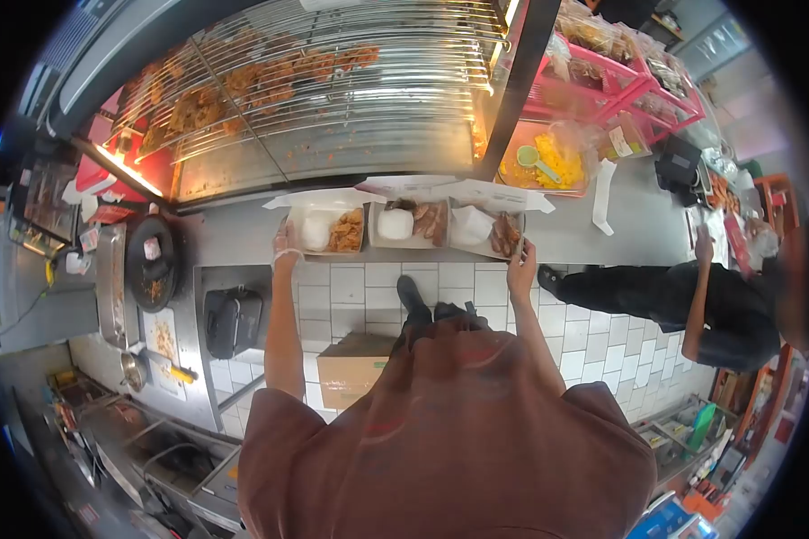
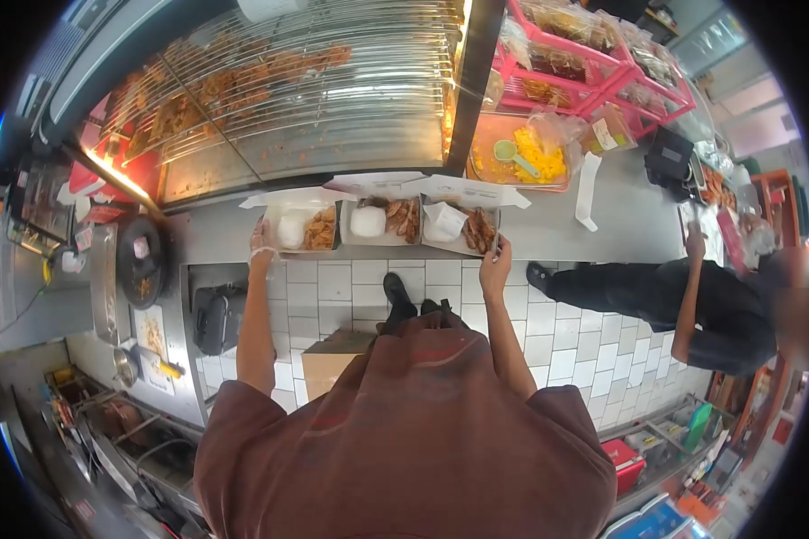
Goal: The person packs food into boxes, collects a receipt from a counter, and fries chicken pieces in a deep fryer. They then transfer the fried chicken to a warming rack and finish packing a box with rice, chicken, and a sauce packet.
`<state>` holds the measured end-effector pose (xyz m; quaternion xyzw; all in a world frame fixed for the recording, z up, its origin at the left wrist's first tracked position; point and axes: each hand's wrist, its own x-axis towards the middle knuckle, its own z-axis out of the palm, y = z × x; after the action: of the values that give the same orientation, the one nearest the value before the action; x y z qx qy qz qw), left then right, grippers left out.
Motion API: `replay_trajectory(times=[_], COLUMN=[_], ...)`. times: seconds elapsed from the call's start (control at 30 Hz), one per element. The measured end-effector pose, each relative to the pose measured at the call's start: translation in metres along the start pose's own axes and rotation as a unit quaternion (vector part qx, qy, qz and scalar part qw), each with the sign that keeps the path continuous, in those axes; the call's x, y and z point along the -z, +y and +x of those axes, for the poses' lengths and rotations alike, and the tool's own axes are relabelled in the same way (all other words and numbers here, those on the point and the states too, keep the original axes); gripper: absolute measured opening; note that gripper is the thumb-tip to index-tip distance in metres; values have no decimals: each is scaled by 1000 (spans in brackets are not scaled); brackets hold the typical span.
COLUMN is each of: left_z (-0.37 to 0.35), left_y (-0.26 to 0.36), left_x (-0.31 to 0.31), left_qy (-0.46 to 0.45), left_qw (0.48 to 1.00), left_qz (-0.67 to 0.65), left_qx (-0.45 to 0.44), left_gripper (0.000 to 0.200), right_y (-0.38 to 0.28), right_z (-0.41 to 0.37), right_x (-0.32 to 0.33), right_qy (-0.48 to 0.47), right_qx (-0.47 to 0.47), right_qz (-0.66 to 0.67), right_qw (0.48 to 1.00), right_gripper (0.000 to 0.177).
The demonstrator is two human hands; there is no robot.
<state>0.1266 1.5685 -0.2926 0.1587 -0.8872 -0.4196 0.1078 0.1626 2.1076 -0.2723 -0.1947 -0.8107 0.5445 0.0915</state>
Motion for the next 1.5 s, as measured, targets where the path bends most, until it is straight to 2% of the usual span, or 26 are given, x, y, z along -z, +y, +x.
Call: replay_trajectory(times=[0.13,0.23,0.3,0.43,0.53,0.63,0.7,0.8,0.87,0.93,0.97,1.03,1.1,1.17,1.2,1.23,1.27,1.3,1.37,1.43,1.47,1.5], left_z=[8,6,0,3,4,-4,-12,-53,-63,-81,-88,-98,-103,-112,-114,-115,-114,-112,-108,-110,-119,-120], left_y=[9,5,12,10,13,30,50,16,93,139,144,152,167,173,171,171,188,202,219,151,120,114], left_x=[-11,-22,-17,-7,-7,-16,-28,-87,-102,-119,-131,-158,-174,-188,-197,-206,-204,-205,-209,-224,-223,-225], left_qy=[-74,-102,-101,-97,-94,-117,-174,-80,-133,-150,-154,-103,-78,-52,-31,-10,-53,-55,-70,-68,-3,64], left_qw=[996,992,994,995,994,993,981,982,988,975,976,992,994,994,992,988,995,995,979,982,968,935], left_qz=[-17,40,-47,0,5,9,67,120,65,151,145,70,68,70,95,122,80,80,84,169,241,308], left_qx=[45,55,18,-12,-59,-26,56,-123,38,67,55,-22,-47,-68,-79,-89,22,16,173,40,-62,-163], left_gripper=[43,42,40,39,39,40,44,51,48,42,42,37,35,34,33,32,28,28,25,30,32,35], right_y=[1,1,7,-7,-14,-4,3,9,20,22,22,23,26,39,61,59,48,30,-15,-43,-56,-68], right_z=[-3,-5,-8,-28,-34,-30,-19,8,33,56,68,92,118,147,168,187,205,225,279,347,383,420], right_x=[3,3,7,4,4,16,34,69,92,116,127,151,175,198,214,225,237,250,272,307,324,342], right_qy=[-14,-20,-27,-44,-22,-3,21,63,93,112,126,90,88,25,14,19,83,148,227,246,256,266], right_qx=[-11,3,-9,-1,-8,-20,-40,-57,-41,-46,-44,-36,-48,-155,-74,-75,-21,32,61,133,164,195], right_qz=[-15,-31,-52,-55,-61,-48,-56,-52,-55,-117,-117,-111,-124,7,-113,-110,-173,-235,-118,-65,-54,-42], right_qw=[1000,999,998,998,998,999,997,995,993,986,984,989,987,988,991,991,981,960,965,958,951,943], right_gripper=[40,38,38,38,37,36,37,39,39,40,40,42,39,36,33,33,31,29,25,30,27,25])
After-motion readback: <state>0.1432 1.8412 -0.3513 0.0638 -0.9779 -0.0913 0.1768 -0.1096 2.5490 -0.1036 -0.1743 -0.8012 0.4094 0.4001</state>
